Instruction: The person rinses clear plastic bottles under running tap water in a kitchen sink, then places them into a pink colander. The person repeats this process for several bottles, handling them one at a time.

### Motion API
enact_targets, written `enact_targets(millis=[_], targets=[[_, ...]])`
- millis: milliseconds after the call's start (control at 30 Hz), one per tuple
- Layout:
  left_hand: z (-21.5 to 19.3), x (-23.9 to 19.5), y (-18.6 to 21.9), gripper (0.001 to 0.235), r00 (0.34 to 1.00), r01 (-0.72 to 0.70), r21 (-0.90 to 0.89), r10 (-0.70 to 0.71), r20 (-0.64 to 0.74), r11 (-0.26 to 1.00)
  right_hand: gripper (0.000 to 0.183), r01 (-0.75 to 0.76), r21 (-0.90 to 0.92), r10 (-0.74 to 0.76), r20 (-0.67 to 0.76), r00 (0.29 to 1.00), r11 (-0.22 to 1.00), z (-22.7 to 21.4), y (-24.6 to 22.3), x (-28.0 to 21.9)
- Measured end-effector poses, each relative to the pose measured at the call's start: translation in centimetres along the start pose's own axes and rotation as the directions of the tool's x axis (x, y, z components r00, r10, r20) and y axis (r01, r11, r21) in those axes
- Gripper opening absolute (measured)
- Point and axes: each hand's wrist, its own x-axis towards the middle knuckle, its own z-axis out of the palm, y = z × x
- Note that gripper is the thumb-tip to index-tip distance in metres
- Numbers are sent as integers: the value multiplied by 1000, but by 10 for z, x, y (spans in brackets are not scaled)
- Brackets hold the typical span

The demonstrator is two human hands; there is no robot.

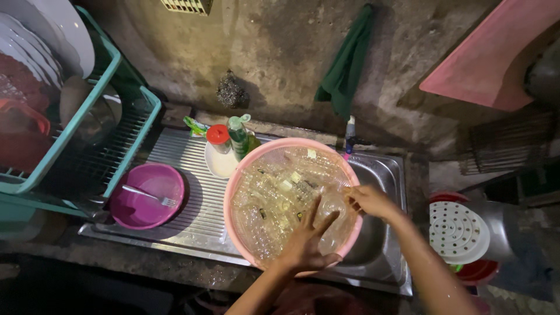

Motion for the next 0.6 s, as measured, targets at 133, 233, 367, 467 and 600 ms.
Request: enact_targets(millis=[133, 233, 367, 467, 600], targets=[[-4, 0, 2, 103, 999, 33, -31, -33, 7, 999, 27, 216, -493, -328, -152, 932, 843, 7, 13, 36], [-2, -5, 2, 102, 987, -103, -50, 96, -127, 993, 23, 33, -441, -97, -123, 988, 897, 20, 16, 62], [2, -10, 1, 104, 991, -89, -71, 81, -110, 994, 19, 105, -232, -86, 90, 992, 967, 43, 17, 91], [6, -15, 0, 110, 982, -125, -33, 119, -144, 992, 18, 107, -543, -54, 113, 992, 833, 49, 20, 98], [7, -18, 0, 110, 985, -105, -47, 98, -145, 993, 20, 0, -502, 1, 1, 1000, 865, 50, 23, 103]])
